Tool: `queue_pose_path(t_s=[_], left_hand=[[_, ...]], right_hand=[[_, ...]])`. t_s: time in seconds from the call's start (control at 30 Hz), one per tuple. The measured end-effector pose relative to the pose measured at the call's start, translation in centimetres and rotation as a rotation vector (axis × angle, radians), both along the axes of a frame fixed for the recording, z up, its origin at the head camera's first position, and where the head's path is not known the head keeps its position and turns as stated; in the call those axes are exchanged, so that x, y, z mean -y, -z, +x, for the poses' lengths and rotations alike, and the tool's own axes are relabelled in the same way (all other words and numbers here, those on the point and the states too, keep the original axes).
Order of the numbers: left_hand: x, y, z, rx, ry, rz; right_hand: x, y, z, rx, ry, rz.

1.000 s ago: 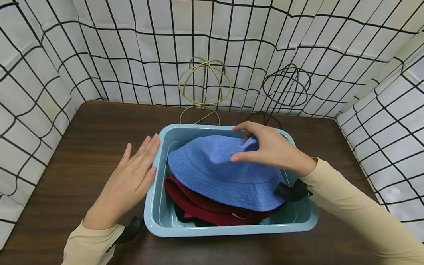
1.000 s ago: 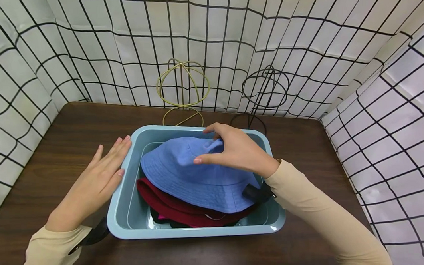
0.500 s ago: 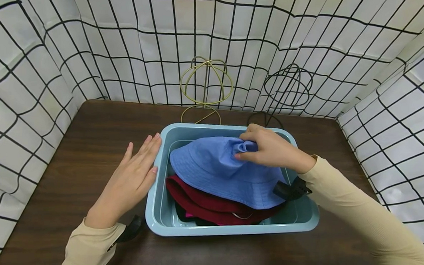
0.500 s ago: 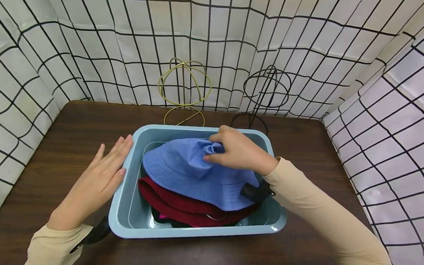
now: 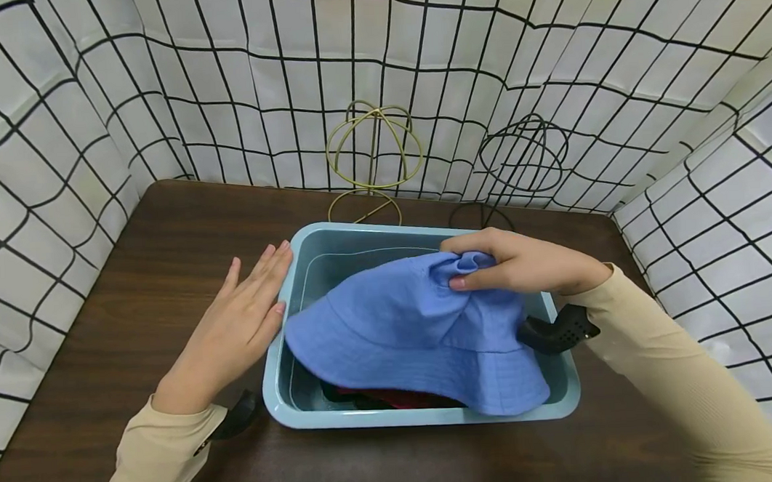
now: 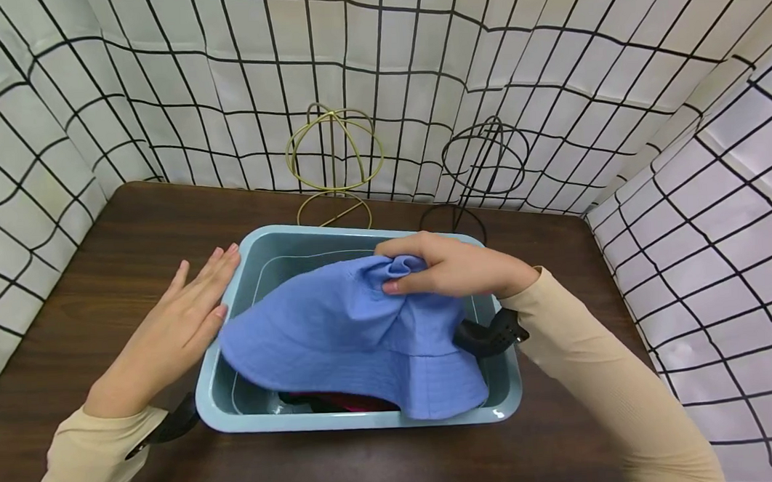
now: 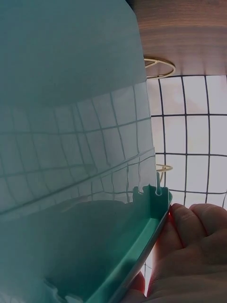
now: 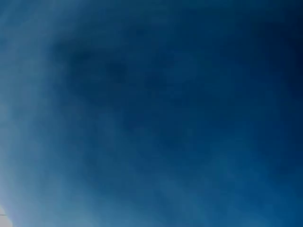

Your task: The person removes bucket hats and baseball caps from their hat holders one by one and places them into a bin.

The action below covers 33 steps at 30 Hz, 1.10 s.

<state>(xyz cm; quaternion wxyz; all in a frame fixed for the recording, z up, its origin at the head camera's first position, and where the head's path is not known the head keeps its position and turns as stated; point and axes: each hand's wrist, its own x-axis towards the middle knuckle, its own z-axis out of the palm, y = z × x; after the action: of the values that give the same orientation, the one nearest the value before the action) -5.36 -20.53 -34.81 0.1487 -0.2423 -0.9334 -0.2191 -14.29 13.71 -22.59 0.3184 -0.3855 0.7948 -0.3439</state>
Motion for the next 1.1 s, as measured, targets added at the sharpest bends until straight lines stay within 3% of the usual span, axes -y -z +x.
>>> queue_pose_path(t_s=[0.17, 0.27, 0.33, 0.5, 0.67, 0.97, 1.1], left_hand=[[0.0, -0.1, 0.0, -0.001, -0.008, 0.002], [0.1, -0.1, 0.0, 0.001, -0.011, 0.004], [0.1, 0.0, 0.0, 0.003, -0.01, 0.005], [0.1, -0.1, 0.0, 0.01, -0.002, -0.002], [0.2, -0.4, 0.2, 0.011, -0.005, -0.016], [0.2, -0.6, 0.3, 0.018, 0.011, -0.027], [0.3, -0.9, 0.0, 0.015, 0.01, -0.056]], right_hand=[[-0.2, 0.6, -1.3, 0.13, 0.043, 0.062], [0.4, 2.7, -2.5, 0.175, 0.05, 0.129], [1.0, 4.4, -3.2, 0.181, 0.008, 0.172], [2.3, 7.8, -3.8, -0.036, -0.049, 0.336], [3.6, 9.1, -3.6, -0.251, -0.093, 0.386], [4.8, 10.7, -3.2, -0.43, -0.079, 0.409], [5.3, 10.8, -3.1, -0.514, -0.031, 0.404]])
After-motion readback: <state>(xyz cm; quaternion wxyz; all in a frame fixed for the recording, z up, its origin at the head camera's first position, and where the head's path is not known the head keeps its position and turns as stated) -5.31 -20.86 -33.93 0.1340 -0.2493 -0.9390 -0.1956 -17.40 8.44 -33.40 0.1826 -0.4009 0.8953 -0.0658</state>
